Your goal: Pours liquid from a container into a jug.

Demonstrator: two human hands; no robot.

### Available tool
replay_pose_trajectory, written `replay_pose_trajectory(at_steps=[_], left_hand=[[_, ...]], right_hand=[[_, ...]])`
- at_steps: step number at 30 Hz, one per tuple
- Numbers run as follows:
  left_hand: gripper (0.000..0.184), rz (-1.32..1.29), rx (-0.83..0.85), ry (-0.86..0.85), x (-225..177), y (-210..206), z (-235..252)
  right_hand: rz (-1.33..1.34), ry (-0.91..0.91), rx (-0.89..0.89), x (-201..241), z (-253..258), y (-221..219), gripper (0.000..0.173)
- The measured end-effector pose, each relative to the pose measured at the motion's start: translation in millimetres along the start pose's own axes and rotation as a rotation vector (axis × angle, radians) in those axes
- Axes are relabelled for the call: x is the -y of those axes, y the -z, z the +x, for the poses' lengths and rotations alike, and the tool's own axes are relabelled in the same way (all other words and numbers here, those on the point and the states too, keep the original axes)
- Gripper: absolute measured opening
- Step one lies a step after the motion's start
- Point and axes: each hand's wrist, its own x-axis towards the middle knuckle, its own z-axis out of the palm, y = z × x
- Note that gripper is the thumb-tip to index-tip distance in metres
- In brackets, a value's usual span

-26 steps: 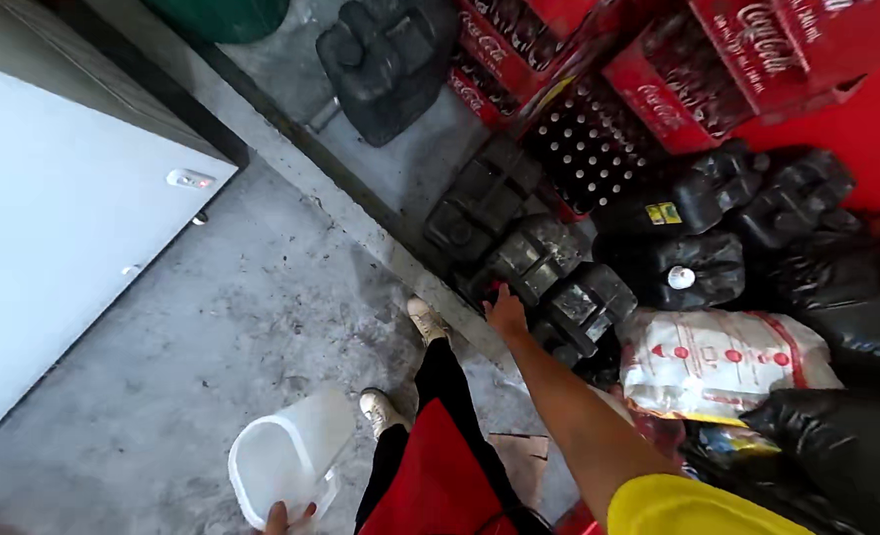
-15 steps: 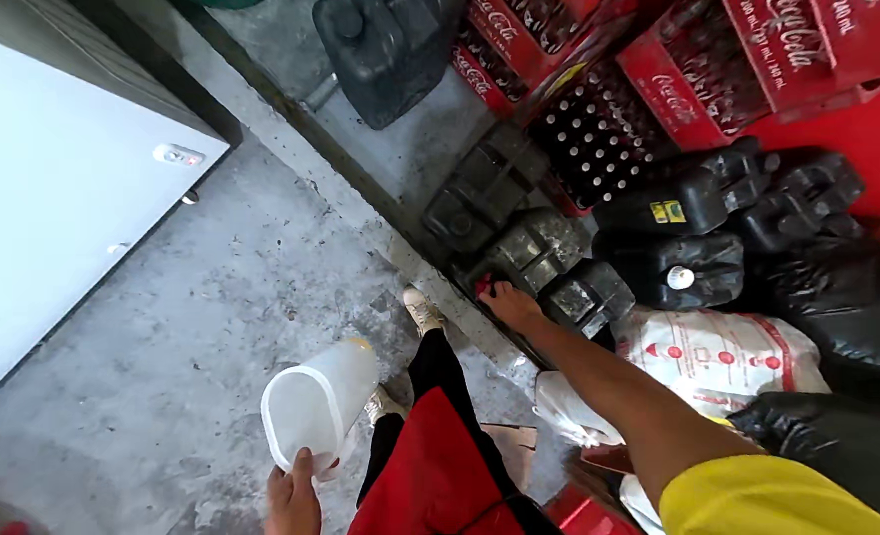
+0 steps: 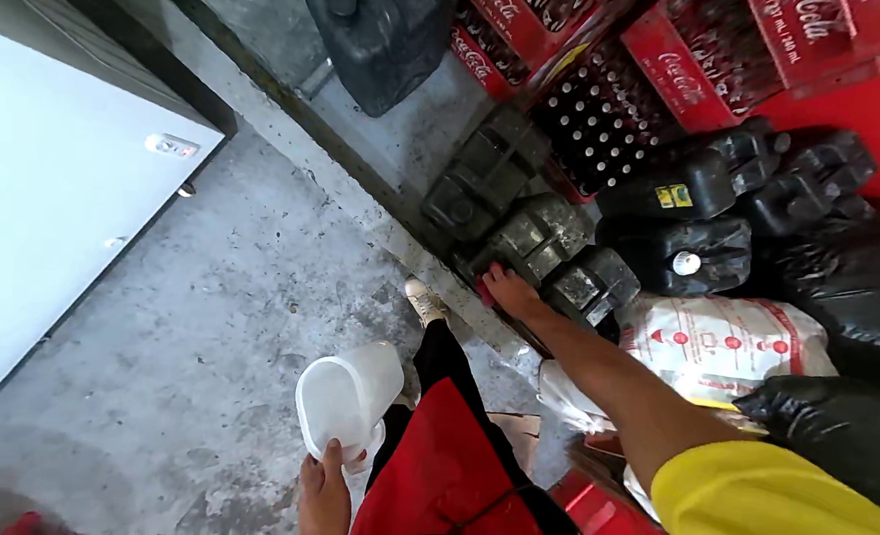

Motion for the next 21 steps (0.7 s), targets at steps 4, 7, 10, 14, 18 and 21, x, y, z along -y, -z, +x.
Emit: replay_pose_trajectory(at_steps=[4, 7, 10, 14, 18, 21], left_hand=[[0.049, 0.049, 0.006, -0.02, 6.4, 4.8, 1.2], [0.047, 0.036, -0.002, -0.017, 3.4, 0.8, 2.6], [0.046, 0.025, -0.018, -0.027, 1.2, -6.8, 5.9], [0.047, 0.014, -0.014, -0.041, -6.4, -13.4, 10.6], [0.046, -0.025, -0.027, -0.02, -11.4, -19.7, 11.9], [0.045, -0.05, -0.027, -0.018, -13.1, -24.1, 11.8]], right_hand=[[-0.195, 0.286, 0.093, -16.4, -7.4, 16.9, 0.043], [0.003, 0.126, 0.026, -21.4, -13.1, 33.6, 0.053], [0.33, 0.002, -0.208, -24.9, -5.0, 54.7, 0.061], [0.595, -0.102, -0.469, -19.2, 28.5, 103.0, 0.066], [0.533, -0.135, -0.47, -8.6, 64.8, 130.5, 0.065], [0.391, -0.156, -0.407, -1.1, 77.7, 125.5, 0.065]])
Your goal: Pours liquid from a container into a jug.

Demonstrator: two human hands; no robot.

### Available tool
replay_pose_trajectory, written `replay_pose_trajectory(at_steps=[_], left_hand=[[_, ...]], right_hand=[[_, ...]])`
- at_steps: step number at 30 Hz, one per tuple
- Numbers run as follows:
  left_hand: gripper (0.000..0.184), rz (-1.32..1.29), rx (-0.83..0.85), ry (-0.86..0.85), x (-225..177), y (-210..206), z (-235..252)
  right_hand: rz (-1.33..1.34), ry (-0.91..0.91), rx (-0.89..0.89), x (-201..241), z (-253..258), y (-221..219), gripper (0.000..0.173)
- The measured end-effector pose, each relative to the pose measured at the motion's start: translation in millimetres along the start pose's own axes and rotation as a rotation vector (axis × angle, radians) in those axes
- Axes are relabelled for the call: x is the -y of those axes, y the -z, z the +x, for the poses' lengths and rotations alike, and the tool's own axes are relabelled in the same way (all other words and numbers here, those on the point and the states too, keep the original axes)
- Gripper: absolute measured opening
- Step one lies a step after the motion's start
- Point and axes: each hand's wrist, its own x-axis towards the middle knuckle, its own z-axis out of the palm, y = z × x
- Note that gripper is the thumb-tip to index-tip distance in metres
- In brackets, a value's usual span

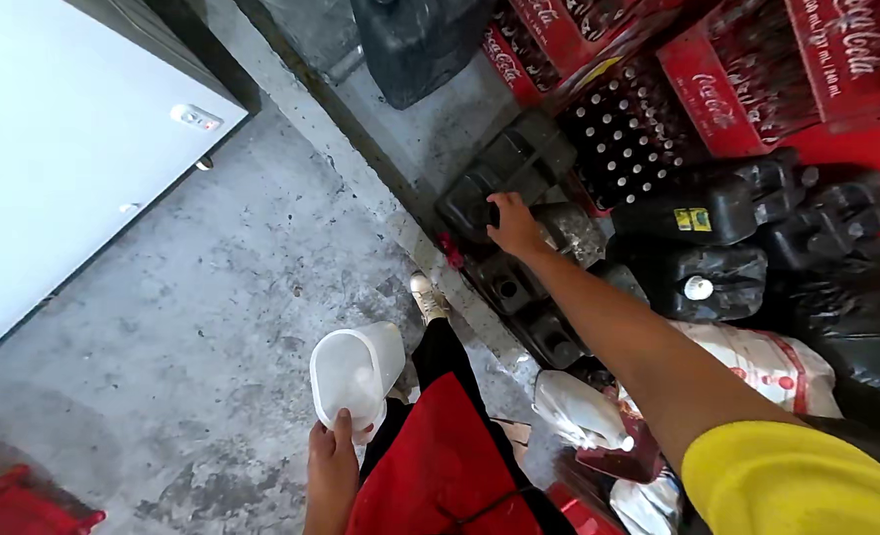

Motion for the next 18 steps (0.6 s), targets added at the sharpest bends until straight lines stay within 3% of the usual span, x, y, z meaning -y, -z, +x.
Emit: replay_pose_trajectory(at_steps=[4, 11, 13, 15, 18], left_hand=[[0.044, 0.011, -0.015, -0.001, -1.0, -5.2, 2.4], [0.046, 0.02, -0.01, 0.01, 7.4, -8.3, 9.4], [0.046, 0.023, -0.007, 0.007, 9.7, -8.0, 12.0], [0.046, 0.025, -0.004, 0.019, 10.0, -7.3, 14.6], [0.046, 0.024, -0.006, 0.026, 7.5, -10.1, 18.8]], right_hand=[[-0.024, -0.029, -0.088, -3.1, -11.8, -18.0, 0.068], [0.169, 0.039, -0.251, -10.8, -19.4, -33.2, 0.078], [0.192, 0.051, -0.347, -15.9, -22.5, -32.8, 0.072], [0.142, 0.018, -0.384, -27.5, -30.5, -28.7, 0.057], [-0.071, -0.113, -0.22, -63.3, -45.3, -18.5, 0.051]])
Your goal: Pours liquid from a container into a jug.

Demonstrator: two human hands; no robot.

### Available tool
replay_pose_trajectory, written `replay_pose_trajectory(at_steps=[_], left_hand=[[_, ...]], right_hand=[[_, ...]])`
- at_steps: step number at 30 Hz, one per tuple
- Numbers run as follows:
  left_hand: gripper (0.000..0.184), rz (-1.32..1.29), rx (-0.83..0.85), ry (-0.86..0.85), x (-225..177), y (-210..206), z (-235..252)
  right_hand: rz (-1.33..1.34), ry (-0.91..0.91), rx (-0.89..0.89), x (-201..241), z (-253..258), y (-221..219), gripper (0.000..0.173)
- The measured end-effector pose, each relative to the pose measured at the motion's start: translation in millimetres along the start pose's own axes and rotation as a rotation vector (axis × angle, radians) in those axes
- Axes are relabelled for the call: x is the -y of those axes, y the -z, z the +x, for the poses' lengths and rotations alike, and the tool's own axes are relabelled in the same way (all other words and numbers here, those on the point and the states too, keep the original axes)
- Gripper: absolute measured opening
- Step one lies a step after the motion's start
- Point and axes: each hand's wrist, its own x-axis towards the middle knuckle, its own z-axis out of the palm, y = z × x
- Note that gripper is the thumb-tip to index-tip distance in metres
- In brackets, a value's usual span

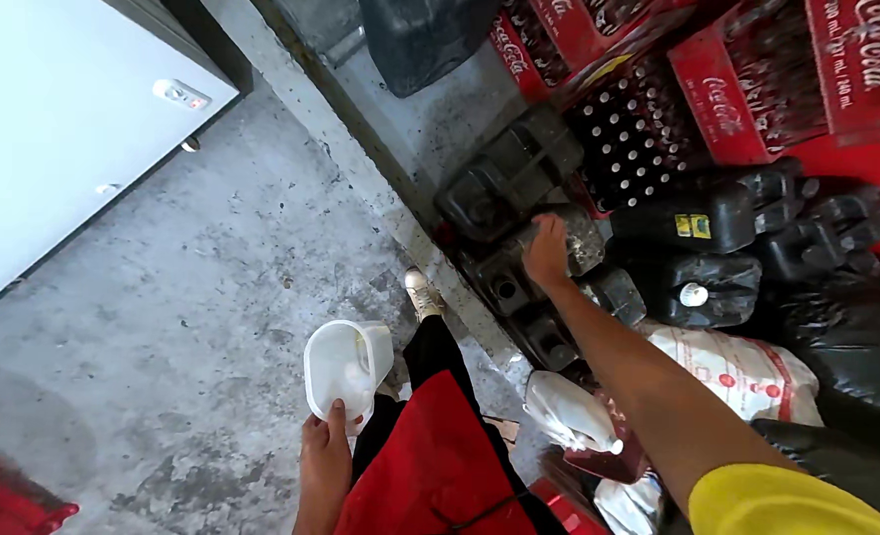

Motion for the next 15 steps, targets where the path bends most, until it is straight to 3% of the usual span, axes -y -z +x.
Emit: replay_pose_trajectory(at_steps=[4, 7, 10, 15], left_hand=[[0.046, 0.058, 0.013, -0.016, 2.4, -4.3, 9.8], [0.048, 0.095, 0.016, 0.001, 8.4, -10.0, 18.4], [0.054, 0.186, 0.054, 0.038, 13.6, -16.3, 30.2], [0.057, 0.256, 0.1, -0.012, 28.7, -32.4, 54.7]], right_hand=[[-0.47, 0.143, 0.457, -43.0, -4.9, 3.1, 0.043], [-0.708, 0.224, 0.748, -38.8, -1.3, 4.4, 0.038], [-0.698, 0.194, 0.872, -34.9, 13.9, 5.5, 0.042], [-0.636, 0.139, 0.91, -31.7, 17.2, 2.3, 0.061]])
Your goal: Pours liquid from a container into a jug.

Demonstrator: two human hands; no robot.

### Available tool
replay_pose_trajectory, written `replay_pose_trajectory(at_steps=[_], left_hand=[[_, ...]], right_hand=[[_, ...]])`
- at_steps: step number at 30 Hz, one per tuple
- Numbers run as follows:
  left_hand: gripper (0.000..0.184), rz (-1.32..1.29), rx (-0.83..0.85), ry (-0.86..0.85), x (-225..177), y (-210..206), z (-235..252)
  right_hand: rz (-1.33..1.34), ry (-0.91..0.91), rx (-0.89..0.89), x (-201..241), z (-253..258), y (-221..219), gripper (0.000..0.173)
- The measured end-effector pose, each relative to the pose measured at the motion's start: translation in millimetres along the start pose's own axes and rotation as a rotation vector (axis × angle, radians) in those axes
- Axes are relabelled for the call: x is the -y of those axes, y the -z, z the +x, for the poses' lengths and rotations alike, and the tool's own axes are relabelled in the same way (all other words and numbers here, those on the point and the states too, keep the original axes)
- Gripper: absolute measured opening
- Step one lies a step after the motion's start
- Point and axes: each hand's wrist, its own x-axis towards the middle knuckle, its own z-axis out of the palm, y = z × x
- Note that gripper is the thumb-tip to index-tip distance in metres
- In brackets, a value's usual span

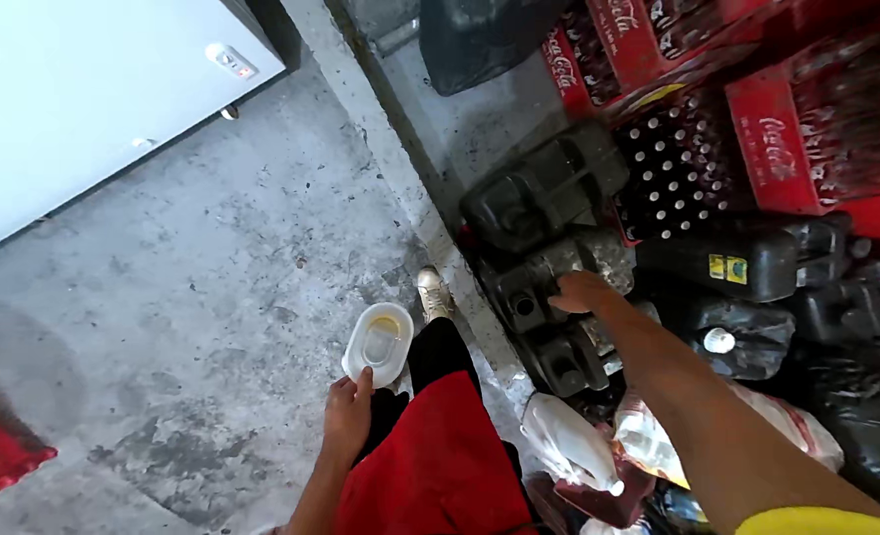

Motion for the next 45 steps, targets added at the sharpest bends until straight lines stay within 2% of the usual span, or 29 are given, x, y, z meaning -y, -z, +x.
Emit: replay_pose_trajectory(at_steps=[3, 9, 16, 24, 31, 41, 45], left_hand=[[0.057, 0.045, 0.054, 0.015, 10.2, -9.3, 6.0], [0.061, 0.132, 0.16, -0.032, 21.9, -19.5, 12.1], [0.061, 0.158, 0.207, -0.026, 42.4, -49.4, 42.3], [0.07, 0.279, 0.231, 0.027, 53.4, -88.6, 64.9], [0.075, 0.245, 0.22, 0.004, 68.4, -133.5, 74.0], [0.073, 0.168, 0.196, 0.012, 83.6, -148.3, 77.4], [0.066, 0.152, 0.194, 0.017, 90.5, -149.8, 77.5]], right_hand=[[-0.015, 0.034, -0.002, 9.8, -3.1, -16.9, 0.062], [-0.048, 0.033, 0.014, 45.7, -20.8, -21.3, 0.066], [-0.109, -0.056, 0.015, 94.9, -47.6, -27.2, 0.062], [-0.149, -0.135, 0.021, 152.4, -64.2, -40.5, 0.065], [-0.205, -0.206, 0.001, 192.9, -64.1, -54.5, 0.065], [-0.225, -0.321, -0.003, 249.5, -68.2, -73.5, 0.06], [-0.237, -0.357, -0.02, 268.6, -68.8, -79.2, 0.058]])
